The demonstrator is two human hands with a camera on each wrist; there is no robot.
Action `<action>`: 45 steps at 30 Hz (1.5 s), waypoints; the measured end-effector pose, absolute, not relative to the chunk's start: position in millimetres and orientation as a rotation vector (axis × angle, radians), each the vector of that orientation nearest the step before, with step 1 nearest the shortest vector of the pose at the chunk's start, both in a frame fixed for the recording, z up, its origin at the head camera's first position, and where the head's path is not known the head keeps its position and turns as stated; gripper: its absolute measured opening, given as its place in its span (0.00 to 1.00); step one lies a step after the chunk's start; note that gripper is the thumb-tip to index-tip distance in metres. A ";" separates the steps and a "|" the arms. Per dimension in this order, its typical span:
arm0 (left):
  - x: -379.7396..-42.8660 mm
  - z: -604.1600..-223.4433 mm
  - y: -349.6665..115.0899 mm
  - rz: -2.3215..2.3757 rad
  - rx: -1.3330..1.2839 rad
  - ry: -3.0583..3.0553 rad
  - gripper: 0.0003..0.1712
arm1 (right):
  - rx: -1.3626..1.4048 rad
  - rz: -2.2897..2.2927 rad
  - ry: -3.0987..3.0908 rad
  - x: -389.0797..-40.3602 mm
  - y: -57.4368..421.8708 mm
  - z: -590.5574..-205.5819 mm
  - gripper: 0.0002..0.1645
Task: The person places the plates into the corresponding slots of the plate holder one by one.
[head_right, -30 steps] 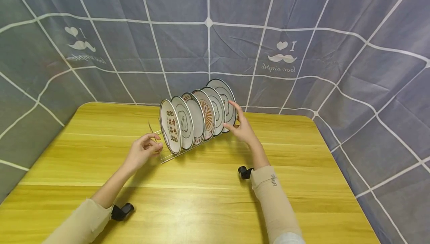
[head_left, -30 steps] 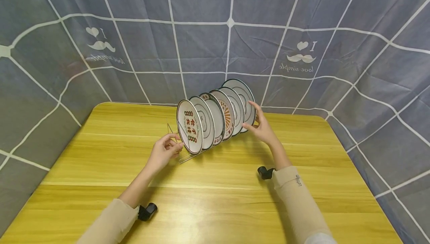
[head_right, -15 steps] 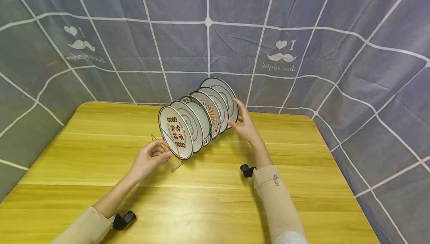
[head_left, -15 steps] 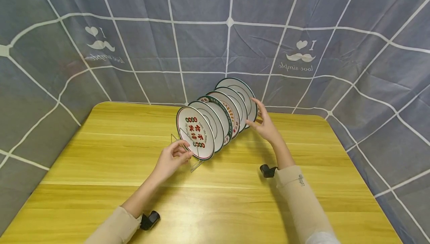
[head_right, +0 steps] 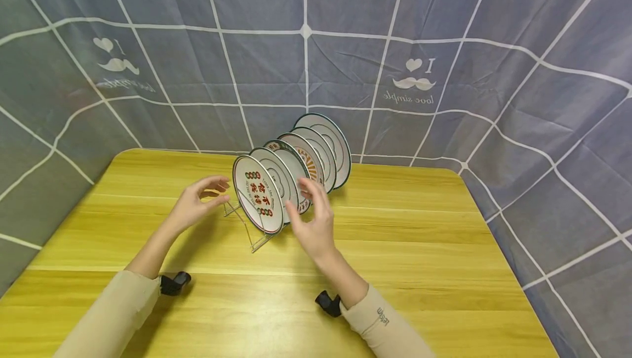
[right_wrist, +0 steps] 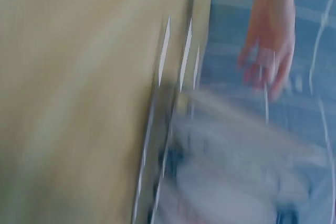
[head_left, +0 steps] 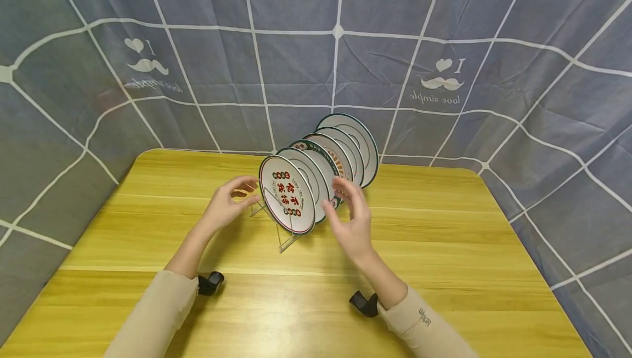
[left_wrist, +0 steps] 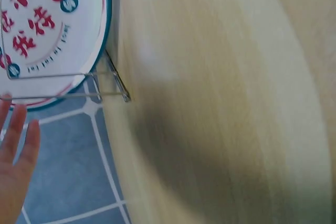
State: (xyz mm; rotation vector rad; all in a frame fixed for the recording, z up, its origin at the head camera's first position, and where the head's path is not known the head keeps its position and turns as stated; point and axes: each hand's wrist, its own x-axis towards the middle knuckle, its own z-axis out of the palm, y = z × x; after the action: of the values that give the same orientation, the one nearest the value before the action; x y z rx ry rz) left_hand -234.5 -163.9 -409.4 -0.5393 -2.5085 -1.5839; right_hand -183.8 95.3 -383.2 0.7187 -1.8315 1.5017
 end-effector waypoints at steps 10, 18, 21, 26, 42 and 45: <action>-246.9 -415.9 -172.1 -1.766 -0.801 -2.607 0.23 | 0.691 1.508 -2.131 -162.6 37.9 -412.4 0.29; -250.4 -418.8 -175.1 -1.927 -0.843 -2.606 0.24 | 0.444 1.378 -2.435 -165.6 19.2 -424.7 0.28; -250.2 -420.2 -174.7 -1.958 -0.842 -2.591 0.24 | 0.401 1.340 -2.452 -166.8 16.9 -426.5 0.27; -246.2 -420.8 -170.9 -1.968 -0.812 -2.596 0.24 | 0.389 1.291 -2.443 -164.8 20.3 -425.8 0.24; -214.0 -422.5 -130.6 -1.954 -0.855 -2.563 0.21 | 0.514 1.501 -2.501 -150.9 94.8 -425.2 0.20; -208.2 -424.2 -116.8 -1.918 -0.795 -2.558 0.20 | 0.529 1.568 -2.525 -153.2 112.2 -425.1 0.20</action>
State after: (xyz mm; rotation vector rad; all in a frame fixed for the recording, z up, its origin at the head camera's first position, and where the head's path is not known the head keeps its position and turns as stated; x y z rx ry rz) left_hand -208.2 -116.8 -424.2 -0.7953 -2.5584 -1.9176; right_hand -153.2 112.2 -425.1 0.5289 -2.5254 1.5684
